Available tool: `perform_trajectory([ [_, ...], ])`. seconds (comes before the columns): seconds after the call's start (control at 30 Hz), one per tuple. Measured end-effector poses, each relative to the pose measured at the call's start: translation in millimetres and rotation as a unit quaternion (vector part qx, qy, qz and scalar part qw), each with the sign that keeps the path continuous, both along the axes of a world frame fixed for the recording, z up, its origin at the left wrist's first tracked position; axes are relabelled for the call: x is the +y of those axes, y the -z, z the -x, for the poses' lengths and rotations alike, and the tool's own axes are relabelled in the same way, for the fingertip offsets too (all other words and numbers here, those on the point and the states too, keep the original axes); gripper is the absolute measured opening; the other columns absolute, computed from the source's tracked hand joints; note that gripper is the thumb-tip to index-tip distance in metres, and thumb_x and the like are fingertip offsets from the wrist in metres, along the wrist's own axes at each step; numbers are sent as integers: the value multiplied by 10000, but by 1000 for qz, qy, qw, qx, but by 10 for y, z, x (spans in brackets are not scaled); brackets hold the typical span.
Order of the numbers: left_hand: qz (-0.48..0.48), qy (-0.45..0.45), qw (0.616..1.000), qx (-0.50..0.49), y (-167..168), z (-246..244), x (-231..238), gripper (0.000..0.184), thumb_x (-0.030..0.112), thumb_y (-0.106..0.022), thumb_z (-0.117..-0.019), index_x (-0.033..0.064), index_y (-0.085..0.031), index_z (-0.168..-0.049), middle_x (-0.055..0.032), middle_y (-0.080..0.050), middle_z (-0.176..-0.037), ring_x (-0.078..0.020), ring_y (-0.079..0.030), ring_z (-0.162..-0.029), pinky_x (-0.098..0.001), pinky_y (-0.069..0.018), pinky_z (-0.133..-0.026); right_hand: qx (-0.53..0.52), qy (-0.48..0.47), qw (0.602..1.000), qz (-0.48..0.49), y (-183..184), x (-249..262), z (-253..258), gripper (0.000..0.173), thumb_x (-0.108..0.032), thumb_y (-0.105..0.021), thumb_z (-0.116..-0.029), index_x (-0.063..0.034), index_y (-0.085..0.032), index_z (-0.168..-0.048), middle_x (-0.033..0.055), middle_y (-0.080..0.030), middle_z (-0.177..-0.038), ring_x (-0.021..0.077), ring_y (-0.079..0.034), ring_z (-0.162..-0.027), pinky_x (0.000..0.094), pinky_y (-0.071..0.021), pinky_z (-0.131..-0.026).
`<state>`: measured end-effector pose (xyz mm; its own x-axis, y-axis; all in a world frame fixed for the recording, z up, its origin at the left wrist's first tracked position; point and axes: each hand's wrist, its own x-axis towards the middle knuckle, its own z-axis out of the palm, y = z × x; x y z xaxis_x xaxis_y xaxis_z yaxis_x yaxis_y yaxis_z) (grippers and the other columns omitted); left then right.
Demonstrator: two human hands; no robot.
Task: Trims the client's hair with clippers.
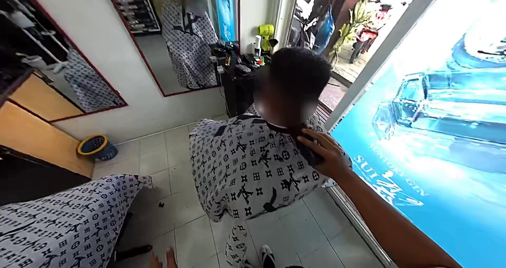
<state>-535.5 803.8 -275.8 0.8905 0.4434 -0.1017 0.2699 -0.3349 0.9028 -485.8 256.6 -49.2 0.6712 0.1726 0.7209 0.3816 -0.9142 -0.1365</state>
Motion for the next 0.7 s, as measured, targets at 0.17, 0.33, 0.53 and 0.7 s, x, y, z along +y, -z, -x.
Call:
perform_trajectory([
  [0.17,-43,86,977,-191,-1255,-807,-561,778,392,-494,-1064,-111,-204,-1582,-343,-213,-1637,-433,-269,-1527,-501,-274,-1235,-72,-91,993,8,-461,-23,-231,334,-241,-698,-970,-181,-701,-1299,159,-612,-1401,300,-565,-1323,454,-479,-1092],
  [0.33,-85,146,940,-297,-2186,-1081,-1327,828,512,-435,-1043,-86,-245,-1583,-313,-233,-1643,-342,-240,-1555,-440,-232,-1256,5,-68,996,-51,74,-716,-12,438,-297,-703,-927,-182,-676,-1348,182,-631,-1375,336,-615,-1258,485,-510,-1053],
  [0.53,-161,258,872,-383,-3019,-1110,-2772,838,675,-378,-1022,110,-272,-1631,-108,-200,-1710,-214,-201,-1574,-467,-241,-1264,-113,-254,960,-37,-449,-775,-241,371,-262,-736,-958,-234,-661,-1320,80,-614,-1389,221,-550,-1327,379,-483,-1089],
  [0.7,-245,282,836,-402,-3517,-1026,-3856,809,677,-365,-1019,152,-298,-1630,-95,-181,-1717,-238,-183,-1580,-503,-231,-1268,3,-267,948,-172,256,-1809,-590,422,-249,-774,-908,-155,-698,-1312,143,-640,-1368,242,-617,-1261,411,-530,-1057],
])
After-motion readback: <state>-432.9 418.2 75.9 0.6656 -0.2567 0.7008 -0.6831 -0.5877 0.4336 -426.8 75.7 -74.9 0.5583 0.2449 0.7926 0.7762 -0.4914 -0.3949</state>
